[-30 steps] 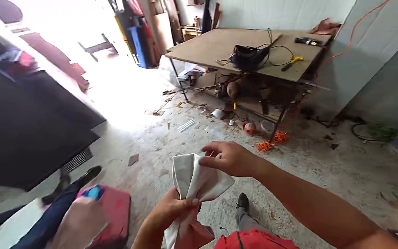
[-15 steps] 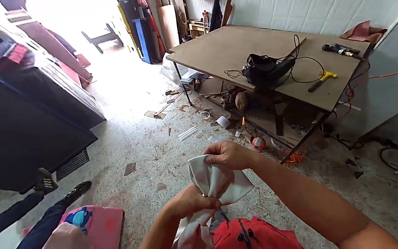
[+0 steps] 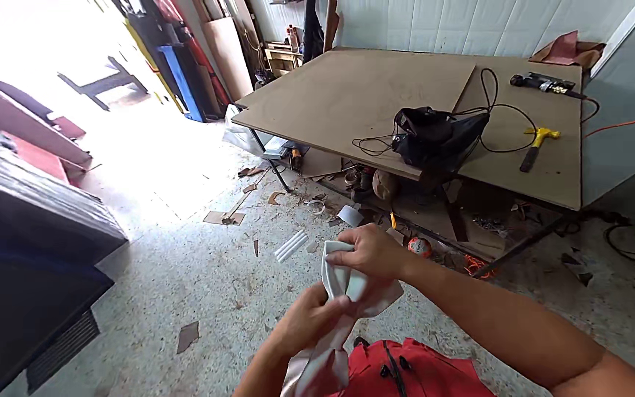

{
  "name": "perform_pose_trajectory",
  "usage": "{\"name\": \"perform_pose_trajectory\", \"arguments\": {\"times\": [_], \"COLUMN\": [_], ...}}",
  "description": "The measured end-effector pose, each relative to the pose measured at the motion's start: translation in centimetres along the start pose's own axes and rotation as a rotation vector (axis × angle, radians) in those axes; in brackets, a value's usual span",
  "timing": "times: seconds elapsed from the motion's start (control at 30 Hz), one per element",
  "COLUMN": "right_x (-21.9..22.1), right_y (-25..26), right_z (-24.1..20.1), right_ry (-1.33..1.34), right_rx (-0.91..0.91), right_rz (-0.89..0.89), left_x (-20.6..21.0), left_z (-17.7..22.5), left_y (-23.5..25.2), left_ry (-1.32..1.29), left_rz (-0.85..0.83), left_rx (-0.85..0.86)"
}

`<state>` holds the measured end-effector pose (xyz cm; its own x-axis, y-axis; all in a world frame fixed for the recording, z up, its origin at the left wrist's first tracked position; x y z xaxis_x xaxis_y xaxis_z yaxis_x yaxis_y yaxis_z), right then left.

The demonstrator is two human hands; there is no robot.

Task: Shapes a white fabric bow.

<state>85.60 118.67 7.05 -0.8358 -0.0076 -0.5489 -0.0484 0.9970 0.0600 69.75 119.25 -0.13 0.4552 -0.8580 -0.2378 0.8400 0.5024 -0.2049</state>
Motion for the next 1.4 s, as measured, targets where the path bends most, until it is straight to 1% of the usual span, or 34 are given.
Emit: {"name": "perform_pose_trajectory", "arguments": {"times": [0.03, 0.1, 0.17, 0.23, 0.27, 0.33, 0.43, 0.47, 0.53, 0.6, 0.67, 0.73, 0.83, 0.93, 1.0, 1.07, 1.17, 1.23, 1.27, 1.3, 1.37, 1.4], "right_x": [-0.8, -1.5, -2.0, -2.7, -3.0, -3.4, -4.5, -5.1, -6.1, -7.3, -8.7, -9.6, -9.9, -9.7, -10.2, -11.2, -13.1, -13.7, -13.3, -12.5, -9.1, -7.4], "right_y": [1.3, 3.1, 5.1, 8.2, 9.7, 12.5, 16.7, 18.1, 21.3, 24.5, 27.2, 28.7, 31.3, 34.2, 36.7, 39.2, 41.9, 42.2, 42.0, 42.0, 42.6, 43.0], "right_z": [0.3, 0.6, 1.0, 1.9, 2.2, 2.8, 3.8, 4.1, 5.0, 6.3, 7.9, 9.7, 12.1, 13.9, 14.8, 15.8, 17.1, 18.2, 18.9, 19.4, 19.6, 19.0], "right_ry": [0.024, 0.031, -0.009, -0.041, -0.043, 0.014, 0.173, 0.193, 0.186, 0.136, 0.123, 0.212, 0.365, 0.421, 0.421, 0.386, 0.430, 0.524, 0.557, 0.546, 0.470, 0.430], "right_rx": [0.021, 0.060, 0.084, 0.076, 0.047, -0.047, -0.218, -0.257, -0.276, -0.200, -0.095, -0.012, 0.056, 0.112, 0.145, 0.182, 0.212, 0.235, 0.262, 0.280, 0.321, 0.342], "right_rz": [0.040, 0.108, 0.141, 0.143, 0.142, 0.126, 0.112, 0.128, 0.148, 0.103, 0.015, -0.092, -0.212, -0.194, -0.147, -0.091, 0.072, 0.183, 0.207, 0.192, 0.061, -0.003], "left_x": [-1.9, -4.6, -6.2, -7.7, -8.4, -9.9, -12.4, -13.4, -15.6, -18.1, -21.1, -24.2, -28.5, -31.1, -32.9, -34.9, -37.5, -38.8, -39.7, -40.6, -42.4, -43.0], "left_z": [0.2, 0.0, 0.0, 0.5, 0.7, 0.6, -0.1, -0.2, -0.4, -0.3, -0.3, 0.2, 1.1, 0.7, 0.4, -0.1, -1.1, -1.7, -1.9, -1.8, -1.9, -2.1], "left_y": [0.8, 2.6, 4.5, 6.3, 7.2, 8.8, 11.6, 12.7, 15.2, 17.5, 19.3, 20.7, 23.5, 25.4, 27.2, 29.9, 34.3, 36.4, 37.4, 38.6, 40.8, 41.9], "left_ry": [0.005, 0.154, 0.325, 0.444, 0.462, 0.374, 0.021, -0.065, -0.135, -0.091, 0.002, 0.036, 0.070, 0.047, 0.015, -0.001, -0.136, -0.280, -0.364, -0.437, -0.537, -0.560], "left_rz": [0.042, 0.125, 0.136, 0.158, 0.170, 0.137, -0.014, -0.029, 0.033, 0.181, 0.337, 0.410, 0.525, 0.726, 0.803, 0.756, 0.594, 0.590, 0.604, 0.619, 0.639, 0.619], "left_rx": [0.060, 0.069, 0.077, 0.154, 0.189, 0.250, 0.252, 0.257, 0.277, 0.273, 0.234, 0.207, 0.224, 0.175, 0.145, 0.095, 0.027, -0.026, -0.052, -0.069, -0.079, -0.068]}}
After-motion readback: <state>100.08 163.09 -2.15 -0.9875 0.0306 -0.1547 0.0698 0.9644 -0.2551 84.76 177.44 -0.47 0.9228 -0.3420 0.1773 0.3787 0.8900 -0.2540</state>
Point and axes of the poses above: each hand's wrist, its own y-axis towards the middle knuckle, its own x-axis out of the palm, z = x × y, the point moved 7 cm from there along y, towards the middle knuckle, and after that the axes turned 5 degrees about y, right-handed, at the moved point
